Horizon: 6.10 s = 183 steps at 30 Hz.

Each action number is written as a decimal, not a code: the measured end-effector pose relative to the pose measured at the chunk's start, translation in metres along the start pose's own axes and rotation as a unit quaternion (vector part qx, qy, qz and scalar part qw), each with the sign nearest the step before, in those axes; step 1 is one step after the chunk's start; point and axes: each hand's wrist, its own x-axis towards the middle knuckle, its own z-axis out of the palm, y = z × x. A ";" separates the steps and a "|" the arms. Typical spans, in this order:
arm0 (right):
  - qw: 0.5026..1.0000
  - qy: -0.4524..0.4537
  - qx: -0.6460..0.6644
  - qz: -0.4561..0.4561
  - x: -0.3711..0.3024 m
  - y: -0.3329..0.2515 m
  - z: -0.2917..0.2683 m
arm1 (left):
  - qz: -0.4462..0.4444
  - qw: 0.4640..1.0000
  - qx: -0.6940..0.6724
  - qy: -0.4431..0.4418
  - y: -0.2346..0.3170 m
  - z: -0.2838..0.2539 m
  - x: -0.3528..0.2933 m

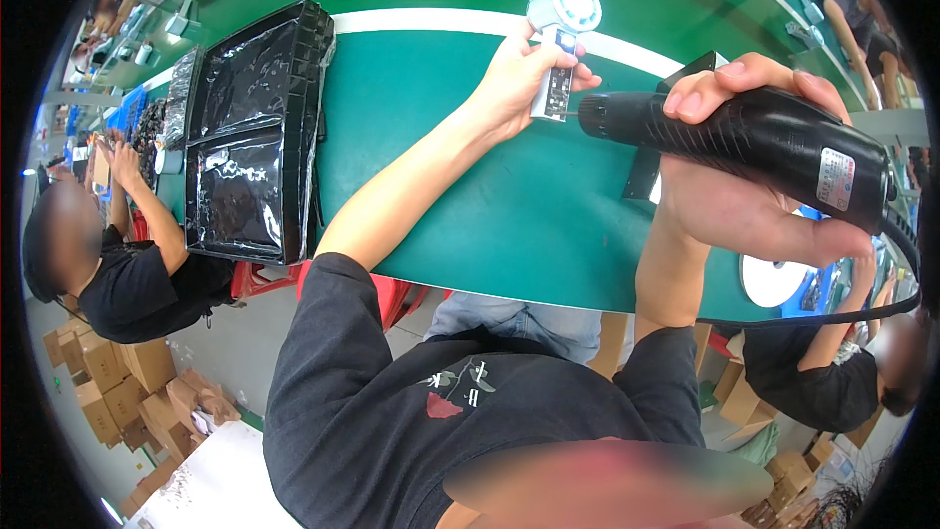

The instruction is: The person uses a hot air gun to apply heat to a small white fan-like component attached to a circuit board. They rotate the component to heat different sides, then place it on the table and pick up another similar unit to continue the process.

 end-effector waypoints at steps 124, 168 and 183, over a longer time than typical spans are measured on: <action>0.926 0.111 -0.276 0.231 0.008 0.043 0.011 | 0.269 0.942 0.191 -0.055 0.090 0.038 -0.041; 0.934 0.009 -0.242 0.265 0.009 0.022 0.018 | 0.091 0.962 -0.122 -0.225 0.085 0.006 -0.029; 0.930 -0.015 -0.225 0.291 0.011 0.022 0.017 | 0.164 0.972 0.010 -0.166 0.095 0.016 -0.039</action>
